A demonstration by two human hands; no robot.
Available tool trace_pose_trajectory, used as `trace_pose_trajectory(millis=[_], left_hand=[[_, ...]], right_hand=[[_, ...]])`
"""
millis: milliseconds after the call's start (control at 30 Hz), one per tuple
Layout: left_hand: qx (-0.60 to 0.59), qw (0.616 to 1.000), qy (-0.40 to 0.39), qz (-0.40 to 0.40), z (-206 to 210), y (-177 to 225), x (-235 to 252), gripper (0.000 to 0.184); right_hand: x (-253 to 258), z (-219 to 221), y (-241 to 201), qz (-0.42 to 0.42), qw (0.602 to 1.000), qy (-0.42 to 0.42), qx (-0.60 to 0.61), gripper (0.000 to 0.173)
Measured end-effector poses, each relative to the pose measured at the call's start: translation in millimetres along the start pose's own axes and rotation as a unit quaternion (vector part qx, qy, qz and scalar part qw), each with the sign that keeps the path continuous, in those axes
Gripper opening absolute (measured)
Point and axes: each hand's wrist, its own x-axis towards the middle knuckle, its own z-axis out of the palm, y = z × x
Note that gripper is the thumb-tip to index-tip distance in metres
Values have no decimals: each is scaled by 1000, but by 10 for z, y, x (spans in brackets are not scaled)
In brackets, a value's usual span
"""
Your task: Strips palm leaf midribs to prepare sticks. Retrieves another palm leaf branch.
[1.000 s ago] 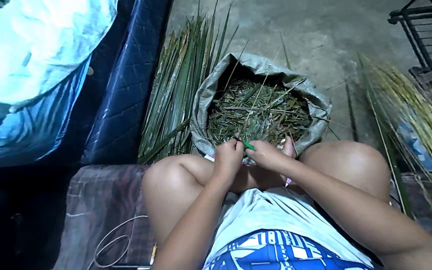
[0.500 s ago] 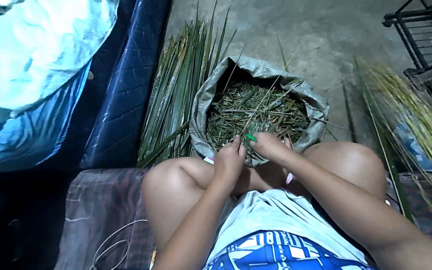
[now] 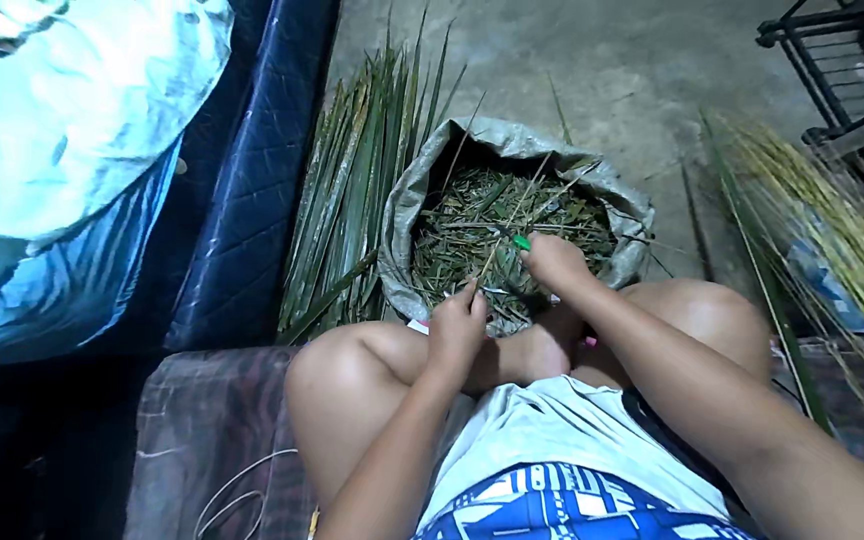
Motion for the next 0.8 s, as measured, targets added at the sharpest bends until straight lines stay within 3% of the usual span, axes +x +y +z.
trace_pose_trajectory(millis=[200, 300, 467, 533, 700, 800], left_hand=[[-215, 976, 3, -46, -87, -25, 90, 32], [-296, 953, -7, -55, -94, -59, 56, 32], [-339, 938, -22, -65, -107, -63, 43, 37], [-337, 939, -20, -65, -105, -63, 55, 37], [-354, 933, -24, -64, -115, -54, 58, 33], [-360, 930, -35, -70, -112, -53, 25, 35]], right_hand=[[-507, 84, -261, -106, 987, -118, -9, 33], [-353, 63, -186, -83, 994, -68, -28, 32], [-19, -39, -10, -17, 998, 50, 13, 28], [-134, -59, -75, -43, 998, 34, 29, 26], [-507, 44, -240, -124, 987, -97, -11, 31], [-248, 17, -79, -64, 997, -44, 4, 30]])
